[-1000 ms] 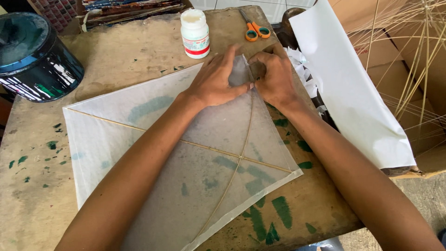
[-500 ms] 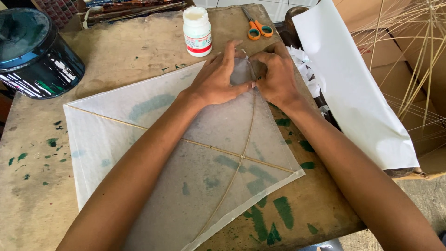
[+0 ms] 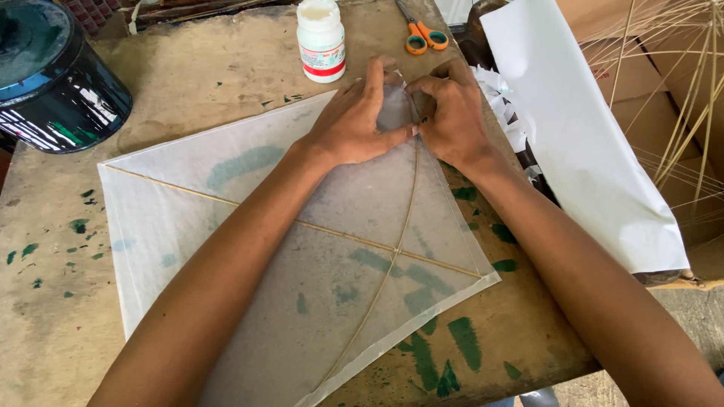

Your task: Applying glue to the edges of kite paper and folding it over the bamboo frame to assemble a kite.

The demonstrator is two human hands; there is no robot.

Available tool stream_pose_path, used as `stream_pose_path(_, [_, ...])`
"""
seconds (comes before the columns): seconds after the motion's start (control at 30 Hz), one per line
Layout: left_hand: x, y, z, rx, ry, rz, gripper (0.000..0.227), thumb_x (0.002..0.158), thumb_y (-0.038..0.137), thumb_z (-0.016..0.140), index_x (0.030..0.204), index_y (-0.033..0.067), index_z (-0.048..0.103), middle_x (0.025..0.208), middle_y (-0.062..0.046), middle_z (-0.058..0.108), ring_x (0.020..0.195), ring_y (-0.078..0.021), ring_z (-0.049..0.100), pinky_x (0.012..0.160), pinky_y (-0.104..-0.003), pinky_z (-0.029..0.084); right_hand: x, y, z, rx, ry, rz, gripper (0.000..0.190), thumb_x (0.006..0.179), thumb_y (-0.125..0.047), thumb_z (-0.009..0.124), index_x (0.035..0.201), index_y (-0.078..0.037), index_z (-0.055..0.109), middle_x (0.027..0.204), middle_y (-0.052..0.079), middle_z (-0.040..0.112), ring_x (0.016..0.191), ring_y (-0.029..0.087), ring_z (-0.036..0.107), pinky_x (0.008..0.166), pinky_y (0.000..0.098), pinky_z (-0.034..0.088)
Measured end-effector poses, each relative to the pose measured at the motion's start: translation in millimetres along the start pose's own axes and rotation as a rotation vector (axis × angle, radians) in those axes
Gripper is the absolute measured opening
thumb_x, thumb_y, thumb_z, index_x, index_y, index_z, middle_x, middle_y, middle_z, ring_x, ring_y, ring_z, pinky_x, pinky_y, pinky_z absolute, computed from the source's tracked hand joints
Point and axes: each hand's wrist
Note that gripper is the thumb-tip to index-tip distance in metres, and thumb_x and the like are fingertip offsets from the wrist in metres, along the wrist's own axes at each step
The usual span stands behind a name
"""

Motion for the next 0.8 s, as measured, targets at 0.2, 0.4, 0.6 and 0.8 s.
stream_pose_path(0.2, [-2,4,-4,-0.015,-0.019,-0.006,0.079,0.086,0.041,0.077,0.137,0.0113,0.025,0.148,-0.013,0.058,0.134,-0.0359,0.053,0.105,-0.046,0.041,0,-5,-4,-0.071,-0.025,-0.021,0.053,0.06,0.002,0.083,0.112,-0.011,0.08,0.106,0.013,0.054,0.097,0.034,0.053,0.078,0.0454,0.045])
stream_pose_path(0.4, [-1,3,-3,-0.008,-0.01,-0.002,0.076,0.085,0.04,0.076,0.134,0.0111,0.026,0.147,-0.012,0.059,0.133,-0.0363,0.053,0.103,-0.045,0.043,0,-2,-4,-0.065,-0.026,-0.07,0.053,0.059,-0.002,0.083,0.111,-0.009,0.079,0.109,0.013,0.053,0.1,0.035,0.055,0.079,0.0465,0.046])
stream_pose_path(0.6, [0,3,-2,-0.014,-0.017,-0.019,0.077,0.084,0.043,0.076,0.133,0.0105,0.026,0.147,-0.012,0.059,0.129,-0.0372,0.056,0.102,-0.045,0.043,0,-6,-9,-0.067,-0.037,-0.081,0.051,0.06,-0.003,0.085,0.111,-0.008,0.079,0.107,0.012,0.05,0.097,0.033,0.054,0.079,0.0436,0.047])
stream_pose_path(0.8, [-3,10,-7,-0.015,-0.046,-0.062,0.077,0.086,0.045,0.075,0.134,0.012,0.024,0.15,-0.008,0.057,0.132,-0.0361,0.053,0.103,-0.045,0.043,0,-21,-20,-0.073,-0.072,-0.041,0.041,0.068,0.009,0.078,0.105,-0.008,0.08,0.104,0.011,0.051,0.095,0.031,0.052,0.077,0.0419,0.048])
Point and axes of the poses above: each hand's wrist, its own x-axis towards the middle knuckle, its own z-axis out of the palm, y = z × x
